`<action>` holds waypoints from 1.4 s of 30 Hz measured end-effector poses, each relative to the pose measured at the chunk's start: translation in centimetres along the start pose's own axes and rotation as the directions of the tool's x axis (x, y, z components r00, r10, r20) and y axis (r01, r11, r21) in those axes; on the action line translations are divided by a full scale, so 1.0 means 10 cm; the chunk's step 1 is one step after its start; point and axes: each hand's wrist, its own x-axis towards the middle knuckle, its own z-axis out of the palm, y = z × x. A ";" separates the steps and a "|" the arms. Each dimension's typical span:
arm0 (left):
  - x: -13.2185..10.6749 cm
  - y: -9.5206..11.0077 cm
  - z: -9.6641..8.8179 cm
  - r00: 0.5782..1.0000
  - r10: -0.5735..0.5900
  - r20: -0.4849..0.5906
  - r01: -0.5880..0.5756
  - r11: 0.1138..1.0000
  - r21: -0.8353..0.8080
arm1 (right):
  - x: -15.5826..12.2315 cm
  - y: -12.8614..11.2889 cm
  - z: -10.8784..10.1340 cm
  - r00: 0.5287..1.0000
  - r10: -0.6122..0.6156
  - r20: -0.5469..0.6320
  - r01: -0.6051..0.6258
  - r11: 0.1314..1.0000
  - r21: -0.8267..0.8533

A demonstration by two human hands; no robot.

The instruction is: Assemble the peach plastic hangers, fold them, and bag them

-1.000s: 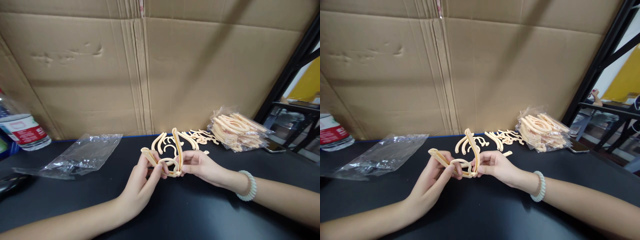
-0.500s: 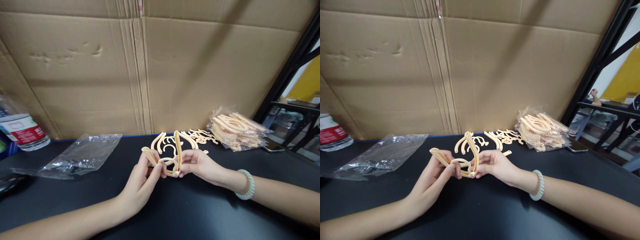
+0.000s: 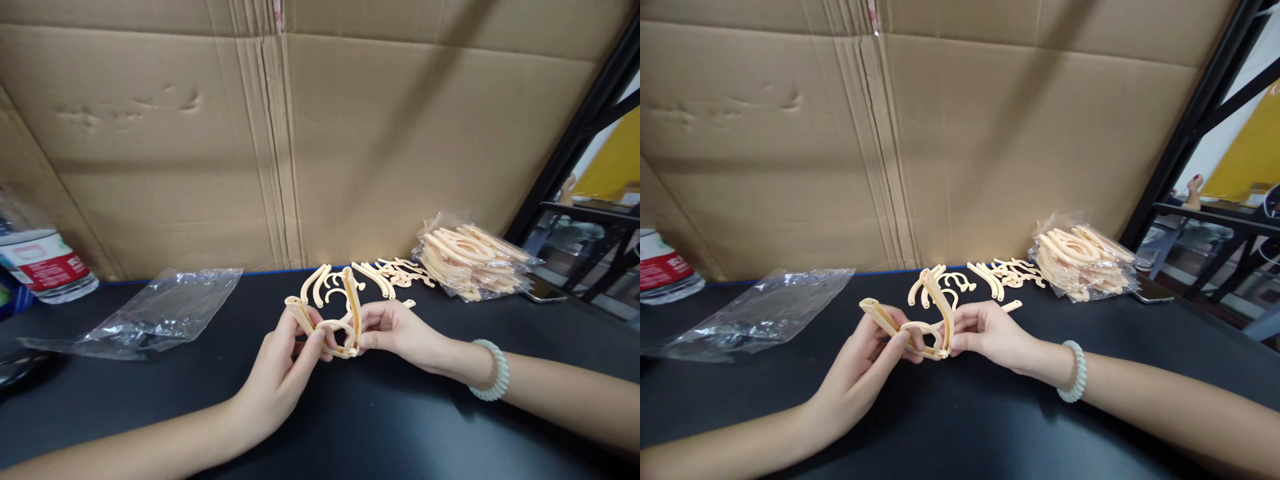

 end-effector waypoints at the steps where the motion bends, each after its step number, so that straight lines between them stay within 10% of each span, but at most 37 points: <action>1: 0.00 0.00 0.00 1.000 0.001 -0.004 -0.001 1.000 -0.002 | 0.00 0.00 0.00 1.000 0.007 -0.003 -0.007 1.000 0.001; 42: 0.05 0.01 0.01 0.994 -0.095 -0.058 0.092 0.995 -0.048 | -0.07 0.09 0.24 0.993 -0.110 -0.047 0.108 0.994 -0.030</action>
